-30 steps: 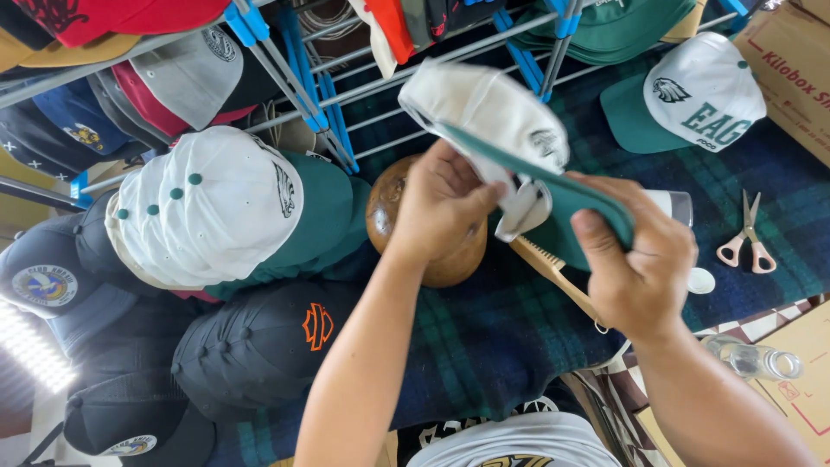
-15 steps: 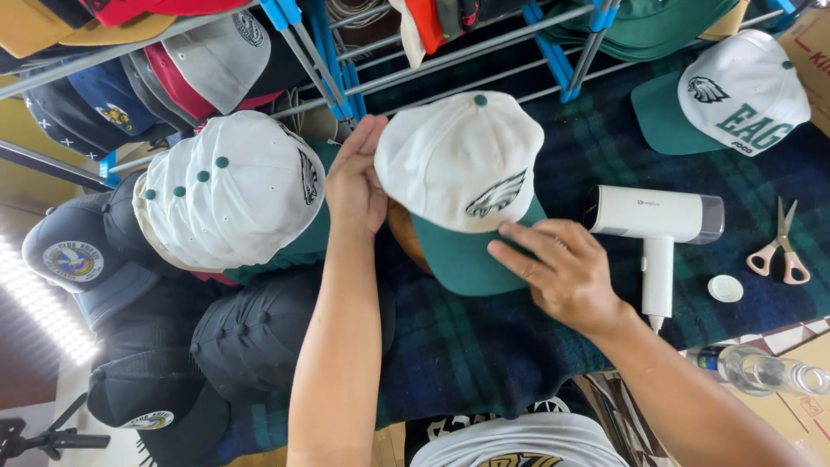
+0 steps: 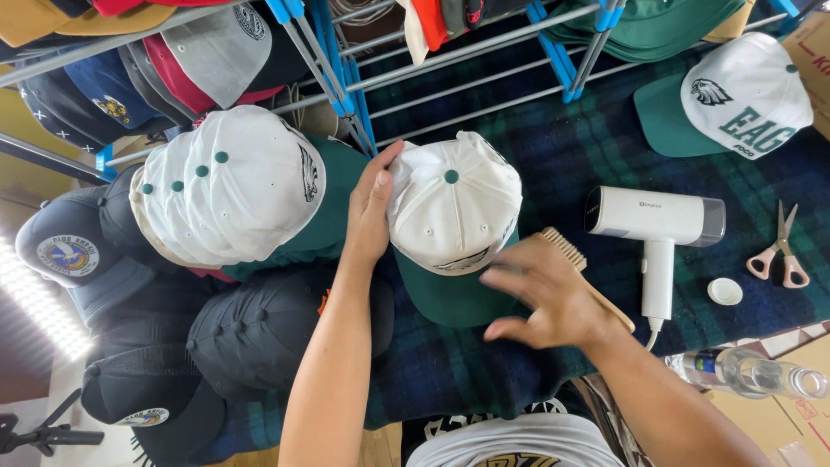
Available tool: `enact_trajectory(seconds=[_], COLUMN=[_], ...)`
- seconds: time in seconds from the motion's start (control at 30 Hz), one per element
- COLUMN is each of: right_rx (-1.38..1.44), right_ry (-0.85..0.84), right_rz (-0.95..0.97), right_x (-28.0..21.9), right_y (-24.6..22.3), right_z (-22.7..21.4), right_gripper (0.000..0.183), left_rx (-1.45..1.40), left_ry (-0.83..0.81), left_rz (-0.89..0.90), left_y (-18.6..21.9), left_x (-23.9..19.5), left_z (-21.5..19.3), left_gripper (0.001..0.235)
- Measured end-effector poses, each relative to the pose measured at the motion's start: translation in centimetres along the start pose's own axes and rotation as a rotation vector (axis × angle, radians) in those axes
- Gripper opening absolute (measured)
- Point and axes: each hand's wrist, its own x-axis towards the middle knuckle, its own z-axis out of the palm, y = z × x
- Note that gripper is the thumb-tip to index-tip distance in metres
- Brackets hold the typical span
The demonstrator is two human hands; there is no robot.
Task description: The person cleans a white and green baseball cap by brushing its surface with a wooden brush and drying it with a hair dryer. The cap is repeatedly brushed and dried, then removed from a wooden form and placed back on the table.
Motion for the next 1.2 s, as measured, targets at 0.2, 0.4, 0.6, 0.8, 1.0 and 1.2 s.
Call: enact_trajectory(seconds=[0.2,0.4,0.6,0.8,1.0,1.2], right_rx=[0.515,0.673,0.588,0.536,0.412,0.513], right_ry=[0.034,-0.039,0.068,0.107,0.165,0.128], right_rz=[0.326,0.498,0.501,0.536,0.501,0.463], right_x=[6.3,7.8,6.3,4.9,2.7,3.9], right_y=[6.6,6.9,9.0,9.8,9.4,10.0], right_z=[-1.0,1.5,3.8,4.6,6.0,4.3], right_gripper=[0.097,0.102,0.103,0.110,0.115,0.113], left_rx=[-0.082,-0.176,-0.361,-0.329,-0.127,-0.248], left_ry=[0.020,0.013,0.028,0.049,0.210,0.118], left_rz=[0.036,-0.020,-0.073,-0.058,0.161,0.173], left_y=[-1.9,-2.9,-5.3,-7.3,-8.9,-7.6], left_x=[-0.2,0.0,-0.2,-0.8,-3.6,-2.6], left_z=[0.7,1.6,1.6,1.7,3.3,2.4], left_gripper=[0.090,0.104,0.107,0.110,0.107,0.098])
